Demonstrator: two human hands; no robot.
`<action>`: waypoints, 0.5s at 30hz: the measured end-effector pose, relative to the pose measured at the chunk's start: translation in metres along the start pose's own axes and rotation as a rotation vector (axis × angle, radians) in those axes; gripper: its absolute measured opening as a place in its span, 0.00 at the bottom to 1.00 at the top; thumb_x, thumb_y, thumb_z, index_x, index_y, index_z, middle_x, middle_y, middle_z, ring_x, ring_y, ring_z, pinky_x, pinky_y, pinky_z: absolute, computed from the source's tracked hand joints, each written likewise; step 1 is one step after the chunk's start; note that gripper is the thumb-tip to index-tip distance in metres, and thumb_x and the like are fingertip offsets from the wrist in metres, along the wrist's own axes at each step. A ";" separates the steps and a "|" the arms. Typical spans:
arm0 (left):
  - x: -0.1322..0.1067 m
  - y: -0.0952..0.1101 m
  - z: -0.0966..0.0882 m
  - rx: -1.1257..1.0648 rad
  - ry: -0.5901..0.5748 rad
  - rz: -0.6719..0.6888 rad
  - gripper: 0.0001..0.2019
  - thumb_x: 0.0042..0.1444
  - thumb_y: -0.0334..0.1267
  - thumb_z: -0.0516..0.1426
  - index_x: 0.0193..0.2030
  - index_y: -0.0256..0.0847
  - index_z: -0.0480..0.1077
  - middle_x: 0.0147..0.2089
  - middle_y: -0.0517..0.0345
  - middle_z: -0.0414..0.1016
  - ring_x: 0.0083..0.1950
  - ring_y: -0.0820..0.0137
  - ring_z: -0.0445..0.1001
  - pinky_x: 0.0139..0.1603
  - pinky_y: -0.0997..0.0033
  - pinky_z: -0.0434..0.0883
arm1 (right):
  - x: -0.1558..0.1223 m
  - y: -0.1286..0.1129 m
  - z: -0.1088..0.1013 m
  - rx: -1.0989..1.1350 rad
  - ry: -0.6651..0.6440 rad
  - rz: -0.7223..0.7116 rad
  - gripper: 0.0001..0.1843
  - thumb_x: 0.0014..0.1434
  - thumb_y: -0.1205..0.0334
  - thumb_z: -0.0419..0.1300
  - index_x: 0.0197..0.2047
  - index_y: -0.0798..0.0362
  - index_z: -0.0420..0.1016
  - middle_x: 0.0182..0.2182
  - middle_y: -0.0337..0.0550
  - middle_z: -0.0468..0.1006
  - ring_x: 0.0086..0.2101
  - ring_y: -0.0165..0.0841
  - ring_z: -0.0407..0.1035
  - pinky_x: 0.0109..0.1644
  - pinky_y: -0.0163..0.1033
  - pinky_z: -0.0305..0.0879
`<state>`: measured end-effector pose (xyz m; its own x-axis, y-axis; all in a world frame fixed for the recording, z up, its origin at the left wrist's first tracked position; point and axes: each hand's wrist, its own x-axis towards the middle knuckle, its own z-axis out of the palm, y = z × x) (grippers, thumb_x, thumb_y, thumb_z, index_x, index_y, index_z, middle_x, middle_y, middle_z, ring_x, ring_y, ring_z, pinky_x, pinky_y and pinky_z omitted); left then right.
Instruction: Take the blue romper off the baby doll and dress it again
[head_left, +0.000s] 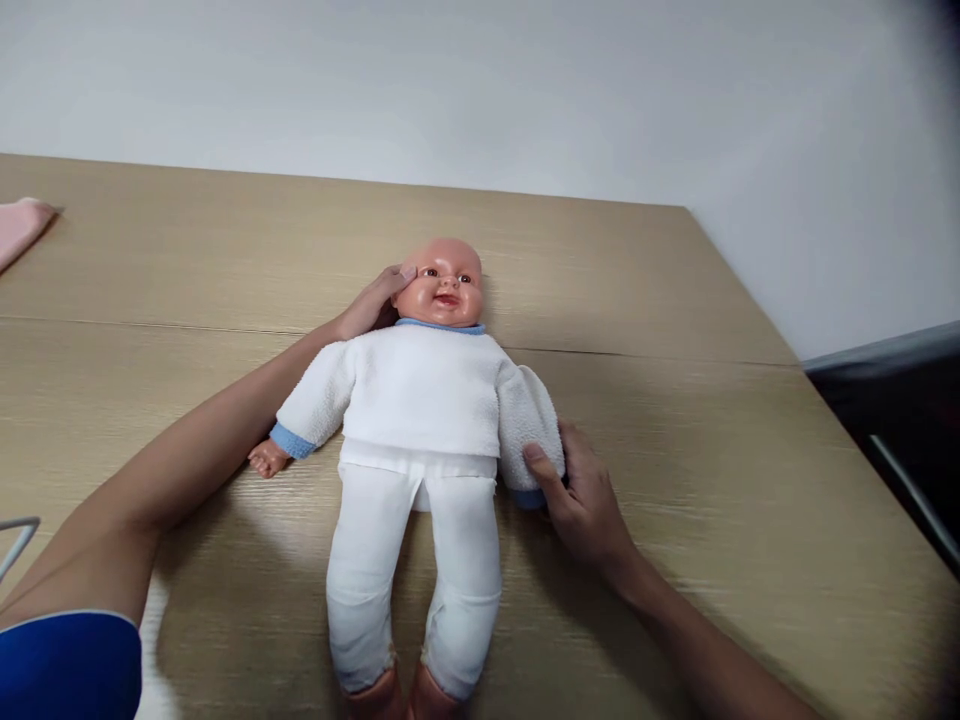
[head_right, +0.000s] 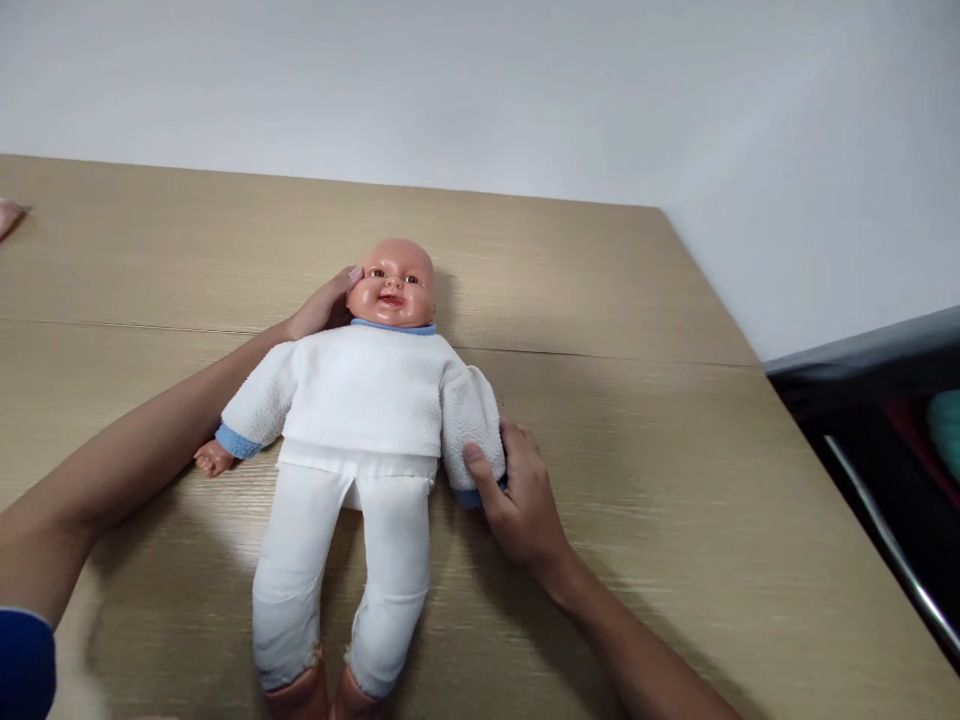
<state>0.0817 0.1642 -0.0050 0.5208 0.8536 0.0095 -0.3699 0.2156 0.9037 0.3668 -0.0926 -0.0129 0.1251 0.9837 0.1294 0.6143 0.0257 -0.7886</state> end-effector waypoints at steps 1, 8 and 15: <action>0.000 0.000 0.000 0.003 0.006 -0.003 0.27 0.66 0.64 0.72 0.58 0.46 0.83 0.59 0.50 0.91 0.75 0.42 0.83 0.83 0.43 0.74 | 0.000 0.000 0.000 0.000 0.001 -0.001 0.32 0.76 0.27 0.59 0.60 0.47 0.81 0.50 0.53 0.87 0.48 0.52 0.79 0.59 0.59 0.76; 0.003 0.002 0.004 0.019 -0.015 0.040 0.23 0.65 0.62 0.73 0.51 0.43 0.84 0.57 0.48 0.92 0.74 0.40 0.83 0.83 0.42 0.74 | 0.005 -0.001 0.001 0.000 -0.008 -0.011 0.34 0.76 0.25 0.58 0.60 0.48 0.80 0.52 0.55 0.87 0.50 0.53 0.79 0.62 0.60 0.75; -0.003 0.025 -0.005 0.222 0.128 0.115 0.31 0.61 0.71 0.72 0.54 0.46 0.82 0.67 0.44 0.87 0.82 0.43 0.75 0.86 0.43 0.67 | 0.023 0.006 0.001 -0.034 0.026 -0.109 0.37 0.74 0.24 0.57 0.57 0.50 0.81 0.51 0.57 0.88 0.51 0.54 0.79 0.65 0.63 0.73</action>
<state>0.0668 0.1689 0.0159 0.3784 0.9225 0.0758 -0.2359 0.0169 0.9716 0.3728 -0.0700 -0.0152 0.0762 0.9705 0.2289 0.6510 0.1255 -0.7486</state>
